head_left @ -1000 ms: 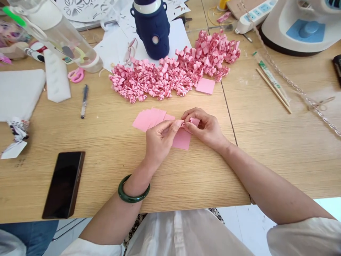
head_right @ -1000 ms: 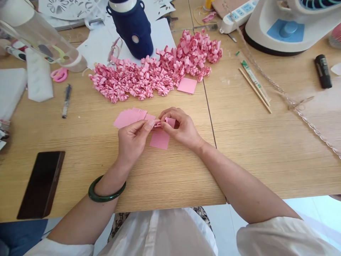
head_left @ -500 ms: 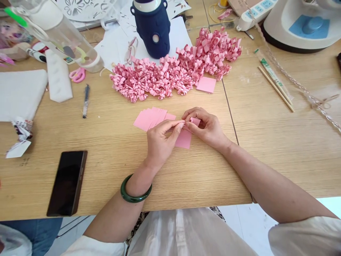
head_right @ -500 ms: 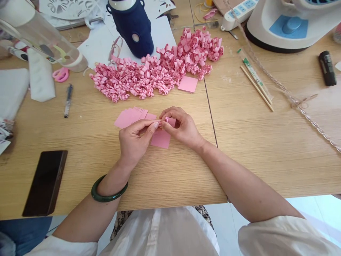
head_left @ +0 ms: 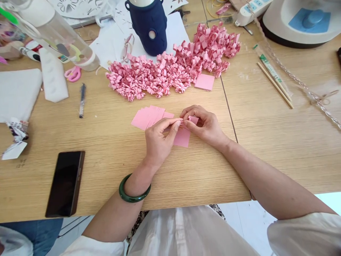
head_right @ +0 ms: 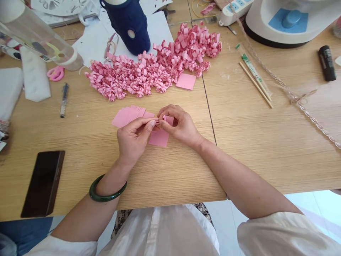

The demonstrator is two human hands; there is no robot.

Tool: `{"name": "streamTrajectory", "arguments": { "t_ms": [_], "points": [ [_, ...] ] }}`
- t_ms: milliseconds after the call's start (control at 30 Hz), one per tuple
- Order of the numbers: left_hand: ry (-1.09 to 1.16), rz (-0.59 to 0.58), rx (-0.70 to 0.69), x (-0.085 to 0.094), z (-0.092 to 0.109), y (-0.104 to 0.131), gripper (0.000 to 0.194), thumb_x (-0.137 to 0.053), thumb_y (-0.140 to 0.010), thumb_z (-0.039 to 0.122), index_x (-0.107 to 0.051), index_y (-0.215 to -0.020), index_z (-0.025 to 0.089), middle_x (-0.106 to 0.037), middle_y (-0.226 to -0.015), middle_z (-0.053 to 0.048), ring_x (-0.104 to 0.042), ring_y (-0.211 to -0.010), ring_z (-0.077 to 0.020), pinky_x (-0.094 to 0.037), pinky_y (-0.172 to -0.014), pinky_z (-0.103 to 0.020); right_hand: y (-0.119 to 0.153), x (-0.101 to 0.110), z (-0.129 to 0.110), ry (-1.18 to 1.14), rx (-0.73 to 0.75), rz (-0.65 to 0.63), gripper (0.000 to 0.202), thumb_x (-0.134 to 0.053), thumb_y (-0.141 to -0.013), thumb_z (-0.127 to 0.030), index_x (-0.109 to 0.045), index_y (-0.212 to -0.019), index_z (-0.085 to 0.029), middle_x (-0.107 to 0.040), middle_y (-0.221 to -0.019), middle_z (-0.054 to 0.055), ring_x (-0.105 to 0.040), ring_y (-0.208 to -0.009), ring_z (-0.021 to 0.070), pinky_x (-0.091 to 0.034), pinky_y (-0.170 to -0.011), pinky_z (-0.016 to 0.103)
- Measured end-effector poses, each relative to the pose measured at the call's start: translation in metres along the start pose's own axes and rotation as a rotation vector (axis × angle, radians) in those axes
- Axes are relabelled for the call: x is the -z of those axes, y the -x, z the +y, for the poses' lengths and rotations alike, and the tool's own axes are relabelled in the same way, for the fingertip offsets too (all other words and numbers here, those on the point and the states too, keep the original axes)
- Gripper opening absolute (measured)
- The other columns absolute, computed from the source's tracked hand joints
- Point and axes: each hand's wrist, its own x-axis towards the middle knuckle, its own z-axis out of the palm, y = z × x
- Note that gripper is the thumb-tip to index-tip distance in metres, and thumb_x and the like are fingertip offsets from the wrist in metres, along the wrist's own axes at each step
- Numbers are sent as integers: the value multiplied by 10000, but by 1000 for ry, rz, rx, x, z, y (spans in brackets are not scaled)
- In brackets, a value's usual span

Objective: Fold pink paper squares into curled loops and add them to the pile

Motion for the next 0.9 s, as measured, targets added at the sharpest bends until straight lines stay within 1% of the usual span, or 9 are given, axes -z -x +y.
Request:
{"name": "streamTrajectory", "arguments": {
  "t_ms": [100,233,467,667,733,900],
  "points": [
    [16,4,33,0,0,1,126,-690,-906,291,-777,-940,206,-793,-911,-17,-742,-784,-134,-597,-769,-231,0,0,1,-1,18,2,91,-674,-856,-215,-636,-774,-202,-726,-966,61,-653,-943,197,-495,-921,395],
    [11,5,51,1,0,1,105,-700,-895,284,-771,-898,207,-791,-897,-13,-739,-787,-138,-596,-772,-240,1,0,3,5,35,-6,83,-670,-856,-215,-641,-780,-199,-732,-964,63,-656,-944,199,-492,-927,395],
    [18,34,43,0,-2,0,80,-731,-865,267,-750,-837,194,-769,-822,-9,-720,-740,-127,-589,-736,-227,0,-1,3,11,60,-13,73,-657,-860,-197,-644,-789,-205,-735,-960,59,-659,-955,203,-491,-931,397],
    [21,62,28,0,-1,-1,72,-760,-841,254,-747,-816,188,-763,-801,-6,-708,-725,-115,-578,-723,-210,1,-1,3,16,59,-18,32,-665,-860,-196,-649,-834,-202,-729,-983,67,-654,-966,209,-496,-922,398],
    [28,71,26,0,-1,-1,82,-766,-838,267,-747,-816,190,-764,-810,-6,-711,-740,-119,-579,-733,-214,1,-1,2,15,36,-23,23,-671,-863,-214,-649,-860,-206,-724,-1003,67,-652,-973,211,-505,-902,388],
    [59,93,47,0,-1,0,103,-780,-826,288,-743,-811,193,-762,-818,-3,-715,-766,-125,-586,-754,-227,2,0,-1,25,-42,-42,73,-669,-866,-244,-651,-924,-205,-708,-1020,67,-644,-960,203,-518,-782,331]
  ]
}}
